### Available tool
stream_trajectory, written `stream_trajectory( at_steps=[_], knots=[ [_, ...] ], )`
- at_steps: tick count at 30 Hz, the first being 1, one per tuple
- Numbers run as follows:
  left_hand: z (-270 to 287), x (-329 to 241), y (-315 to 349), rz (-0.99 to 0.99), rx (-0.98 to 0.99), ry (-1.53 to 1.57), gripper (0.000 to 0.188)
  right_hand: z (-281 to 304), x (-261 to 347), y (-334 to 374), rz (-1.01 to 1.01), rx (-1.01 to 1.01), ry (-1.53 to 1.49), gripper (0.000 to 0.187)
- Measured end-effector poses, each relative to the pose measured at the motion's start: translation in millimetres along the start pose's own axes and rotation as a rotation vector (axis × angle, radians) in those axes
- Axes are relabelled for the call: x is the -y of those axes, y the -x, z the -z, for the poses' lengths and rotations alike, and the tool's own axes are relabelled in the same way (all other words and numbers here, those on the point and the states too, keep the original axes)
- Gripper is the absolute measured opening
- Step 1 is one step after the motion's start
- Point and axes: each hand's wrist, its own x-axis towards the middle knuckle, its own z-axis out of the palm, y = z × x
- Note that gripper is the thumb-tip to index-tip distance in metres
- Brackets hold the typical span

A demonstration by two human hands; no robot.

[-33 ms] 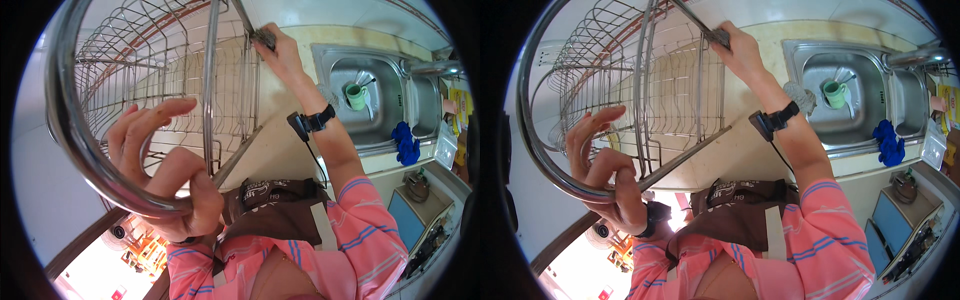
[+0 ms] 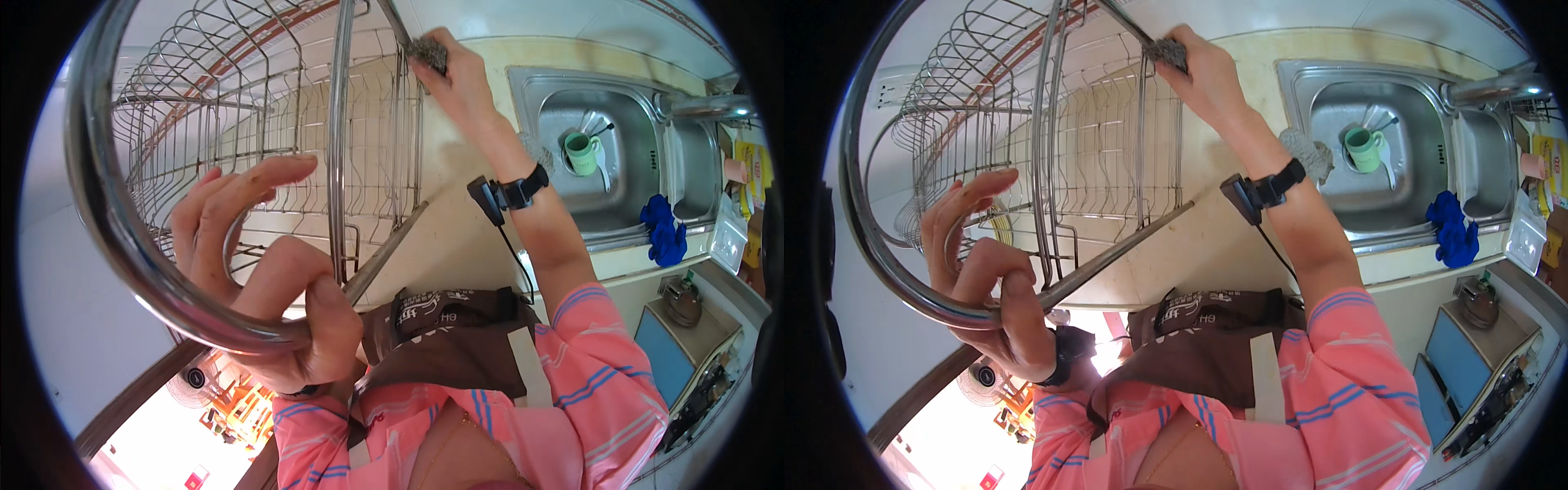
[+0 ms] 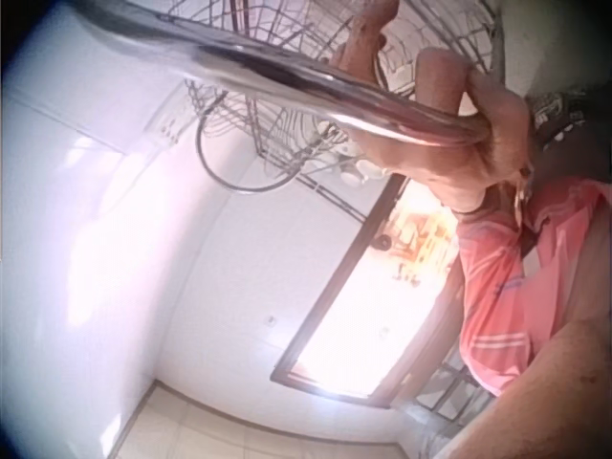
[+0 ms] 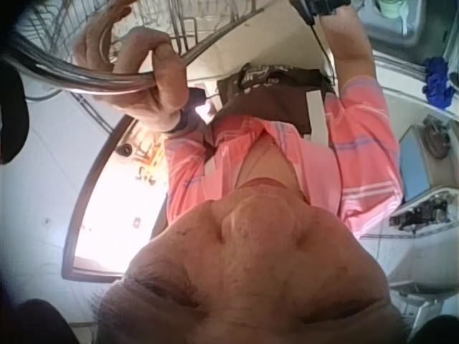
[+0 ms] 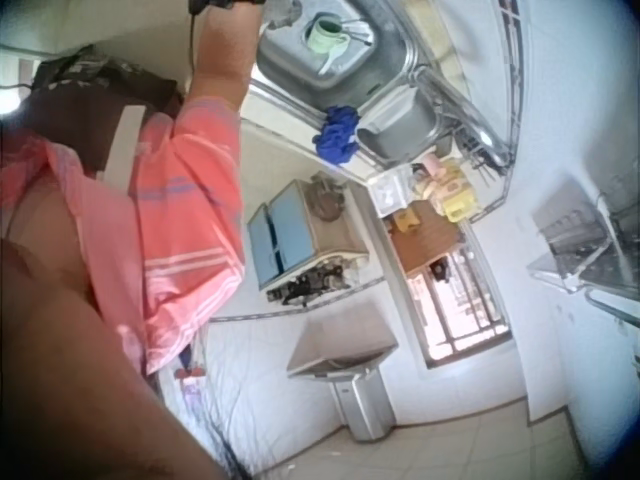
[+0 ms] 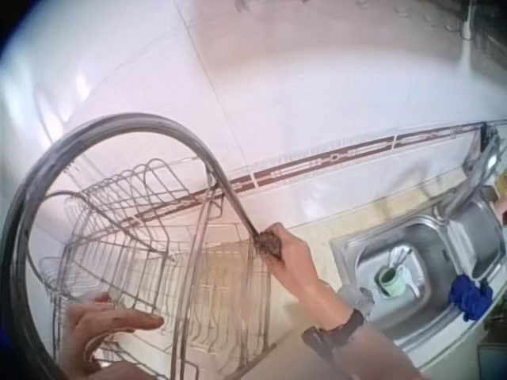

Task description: The person scrubs a metal dish rack with a steel wool pad, moving along the frame and wire grid. They repeatedly rinse the pad under the faucet and continue scrubbing different sections of the rack.

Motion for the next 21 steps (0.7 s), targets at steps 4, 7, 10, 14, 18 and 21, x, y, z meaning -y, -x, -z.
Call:
stream_trajectory(
  at_steps=[4, 7, 10, 14, 18, 21],
  knots=[
    [0, -1, -1, 0.016, 0.001, -0.026, 0.017, -3, -8, 2, -0.022, 0.044, -0.021, 0.020],
    [-1, -1, -1, 0.033, -0.023, -0.014, 0.018, -7, -14, 6, -0.139, 0.075, 0.000, 0.025],
    [0, 1, -1, -0.002, -0.010, -0.020, 0.018, -10, -22, 10, -0.072, 0.051, 0.003, 0.028],
    [2, 2, 0, 0.011, 0.014, -0.035, 0.017, -13, -34, 16, -0.139, 0.140, 0.104, 0.029],
    [1, 2, -1, 0.002, 0.001, -0.035, 0.017, -18, -42, 21, -0.137, 0.100, 0.138, 0.029],
    [1, 1, -2, 0.015, 0.012, -0.045, 0.018, -20, -43, 23, -0.074, 0.091, 0.112, 0.029]
  ],
)
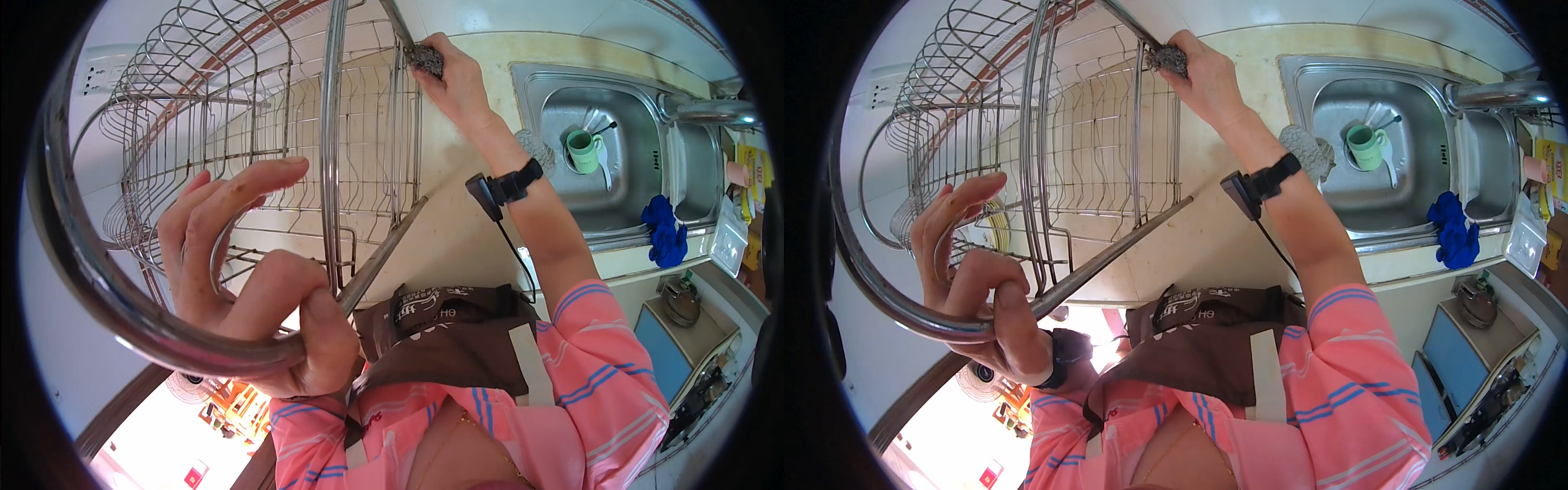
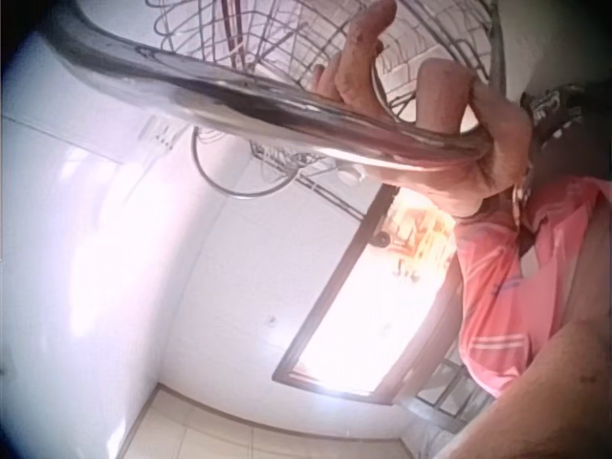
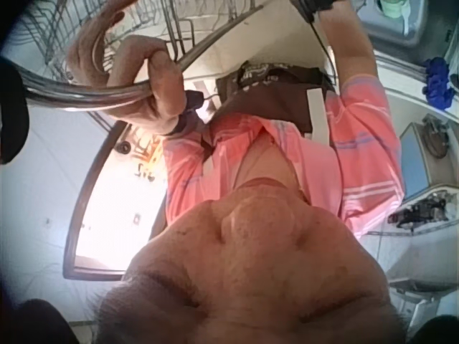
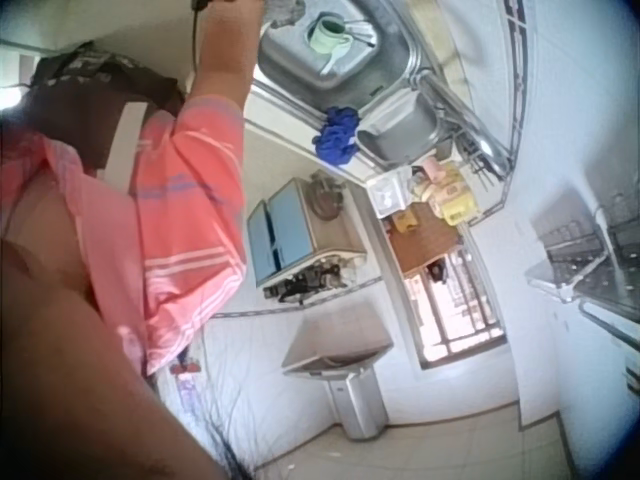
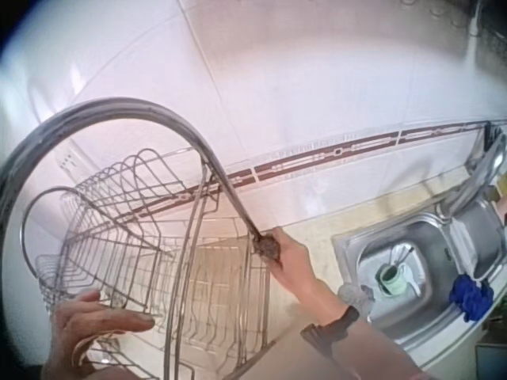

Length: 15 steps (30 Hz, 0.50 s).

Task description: The person scrubs a metal dish rack with a steel wool pad, moving along the frame and wire grid. They repeatedly rinse the pad under the faucet and continue scrubbing different sections of the rack.

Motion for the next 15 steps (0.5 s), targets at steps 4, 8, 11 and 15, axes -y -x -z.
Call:
stream_trajectory(
  at_steps=[4, 8, 11, 15],
  knots=[
    [1, 0, -1, 0.005, -0.003, -0.014, 0.019, -1, 6, -1, -0.230, 0.146, 0.110, 0.030],
    [2, 0, -2, -0.003, 0.011, 0.002, 0.018, -4, 5, -4, 0.022, -0.046, -0.003, 0.026],
    [0, 0, -1, 0.024, 0.016, -0.021, 0.016, -5, -5, -8, 0.164, -0.106, -0.079, 0.026],
    [1, 4, 4, -0.020, -0.021, 0.031, 0.016, 7, -7, -1, -0.300, 0.149, -0.008, 0.028]
  ],
)
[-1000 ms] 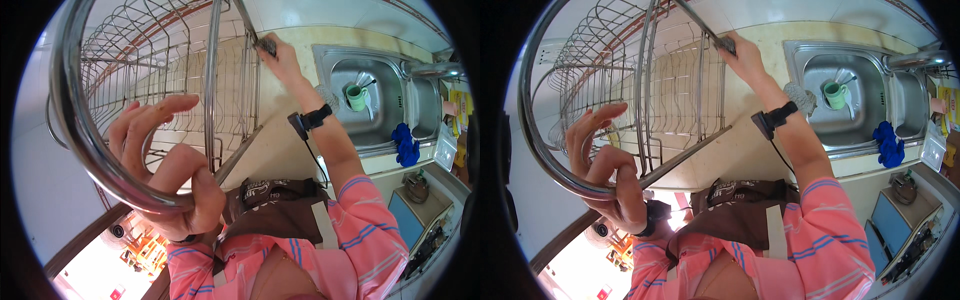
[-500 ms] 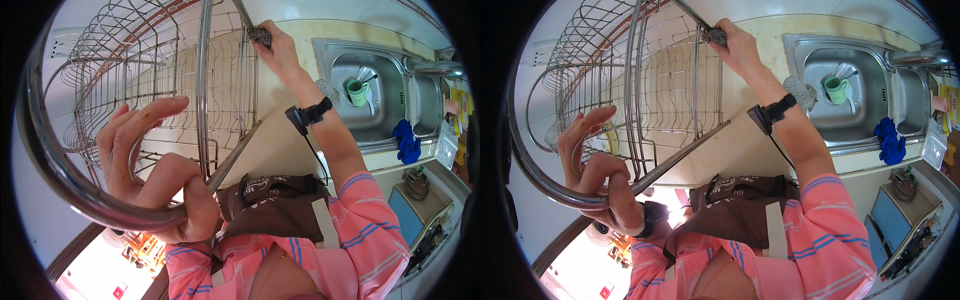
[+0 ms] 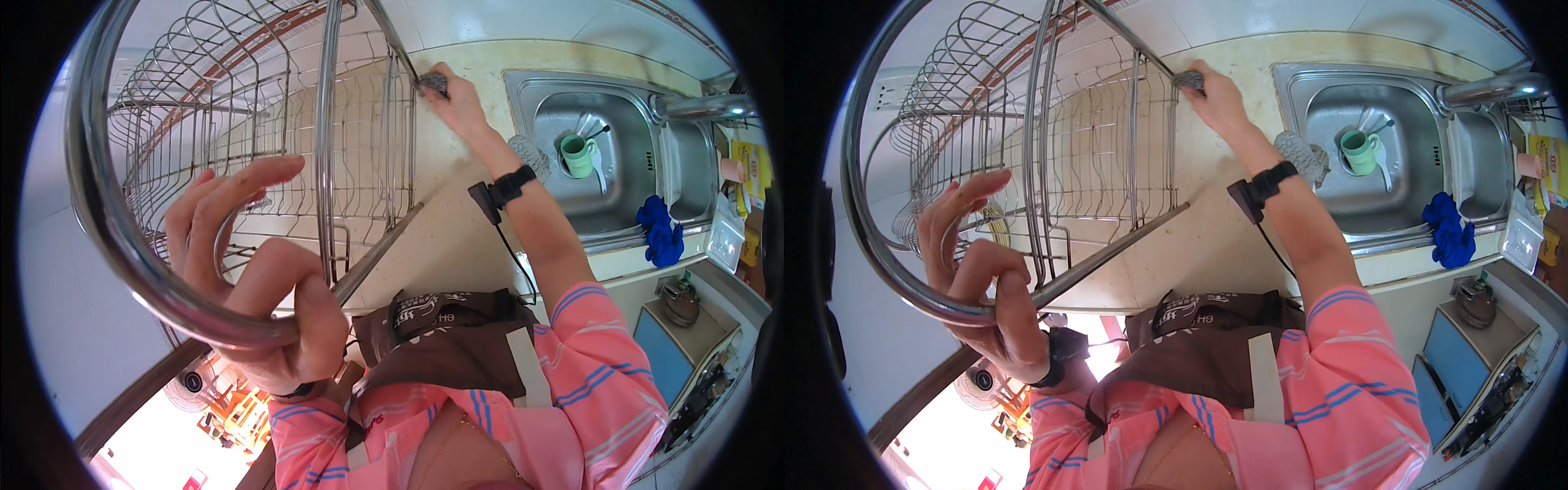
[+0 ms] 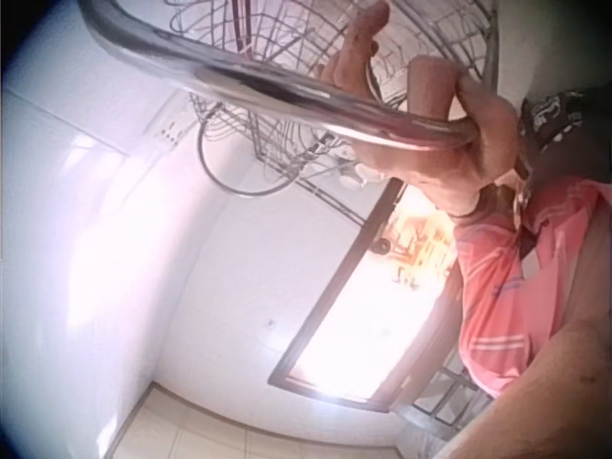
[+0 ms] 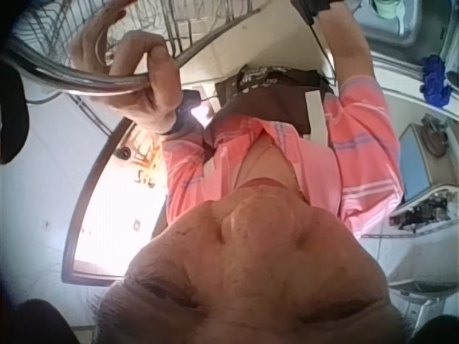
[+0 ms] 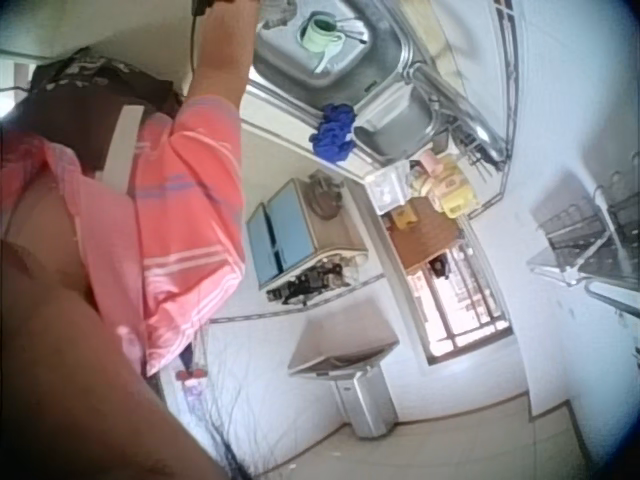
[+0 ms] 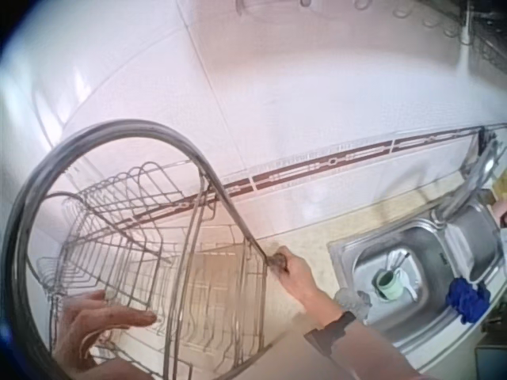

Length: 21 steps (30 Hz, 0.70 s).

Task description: The person scrubs a metal dish rack with a steel wool pad, moving along the frame and wire grid. They repeatedly rinse the pad under the faucet and continue scrubbing different sections of the rack.

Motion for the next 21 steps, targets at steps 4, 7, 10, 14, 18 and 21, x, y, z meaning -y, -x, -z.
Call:
stream_trajectory(
  at_steps=[4, 7, 10, 14, 18, 21],
  knots=[
    [6, 1, 15, 0.054, -0.065, 0.061, 0.011, 30, 21, 19, -0.008, 0.051, -0.163, 0.026],
    [10, 4, 24, 0.024, -0.065, 0.081, 0.011, 45, 45, 23, 0.458, 0.092, -0.268, 0.025],
    [12, 5, 28, -0.010, -0.069, 0.097, 0.010, 46, 52, 20, 0.505, 0.070, -0.204, 0.026],
    [17, 7, 29, -0.033, -0.057, 0.090, 0.011, 34, 41, 29, 0.156, 0.179, 0.016, 0.029],
    [13, 15, 32, -0.104, -0.160, 0.046, 0.008, 35, 49, 51, 0.119, 0.043, -0.145, 0.035],
    [0, 25, 41, -0.200, -0.395, 0.028, 0.022, 41, 78, 56, 0.142, -0.045, -0.267, 0.042]
  ],
)
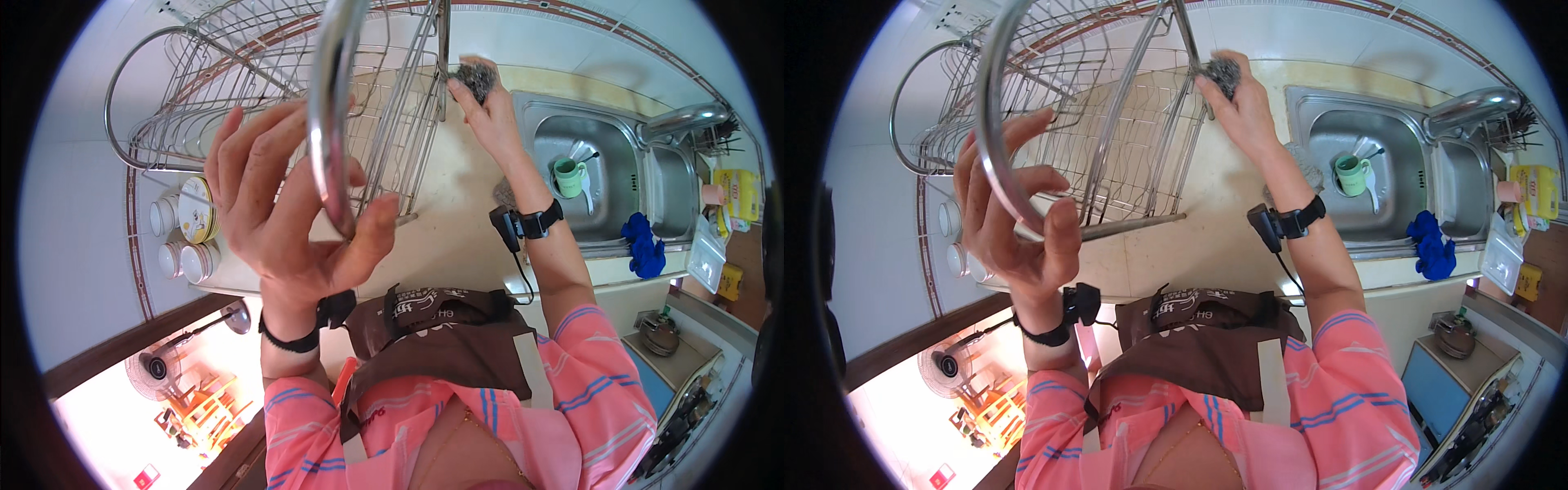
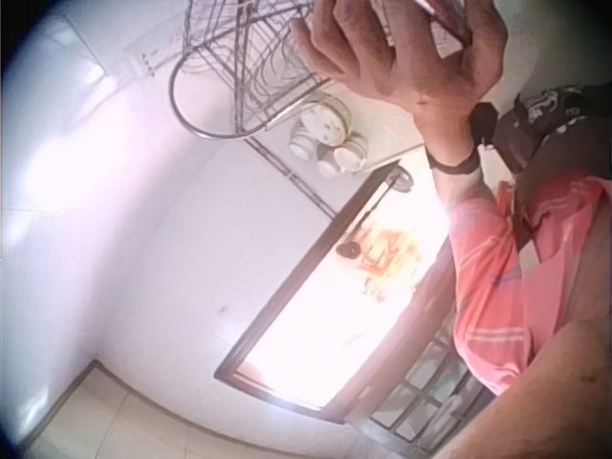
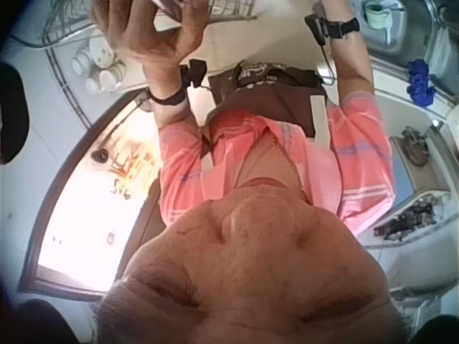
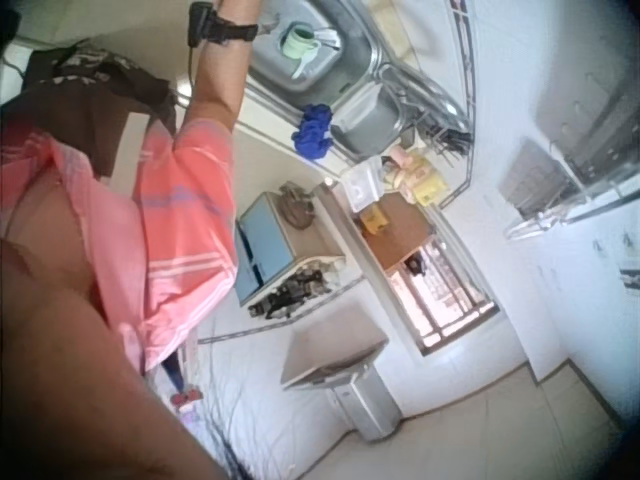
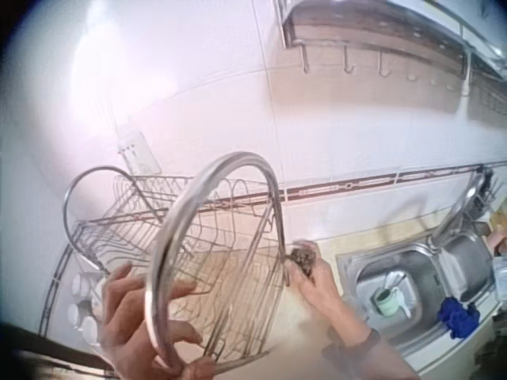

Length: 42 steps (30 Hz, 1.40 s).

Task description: The person scrubs a metal dish rack with a steel wool pad, moving along the frame and wire grid. They repeatedly rinse the pad under the faucet and continue scrubbing different sections of the rack.

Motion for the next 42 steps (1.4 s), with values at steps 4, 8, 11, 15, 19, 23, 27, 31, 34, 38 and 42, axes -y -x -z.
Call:
stream_trajectory(
  at_steps=[4, 8, 11, 15, 19, 23, 27, 31, 34, 38, 42],
  knots=[
    [3, 10, 37, -0.014, -0.178, 0.036, 0.039, -19, 17, -20, 0.212, -0.118, 0.145, 0.042],
    [16, 30, 89, 0.087, -0.449, 0.218, 0.024, -37, -1, -36, 0.243, -0.224, 0.097, 0.028],
    [9, 42, 127, 0.418, -0.324, 0.503, 0.013, -40, -9, -39, 0.213, -0.244, 0.278, 0.022],
    [-6, 62, 148, 0.359, 0.005, 0.339, 0.021, -36, 5, -25, 0.240, -0.201, 0.187, 0.022],
    [-20, 82, 136, 0.281, 0.120, 0.279, 0.030, -31, 30, -7, -0.039, -0.199, 0.329, 0.031],
    [-28, 95, 128, 0.229, 0.497, 0.220, 0.039, -20, 52, -21, 0.150, -0.370, -0.007, 0.032],
    [-33, 99, 132, 0.161, 0.451, 0.239, 0.032, -16, 57, -31, 0.336, -0.432, -0.033, 0.024],
    [-37, 98, 136, 0.156, 0.375, 0.260, 0.036, -31, 54, -20, 0.065, -0.403, 0.170, 0.023],
    [-40, 98, 137, 0.180, 0.336, 0.276, 0.038, -35, 62, -18, 0.028, -0.340, 0.246, 0.021],
    [-42, 96, 140, 0.177, 0.390, 0.243, 0.039, -17, 72, -25, 0.095, -0.353, -0.094, 0.015],
    [-46, 94, 140, 0.181, 0.323, 0.267, 0.040, -15, 49, -22, 0.116, -0.314, 0.235, 0.021]
  ],
)
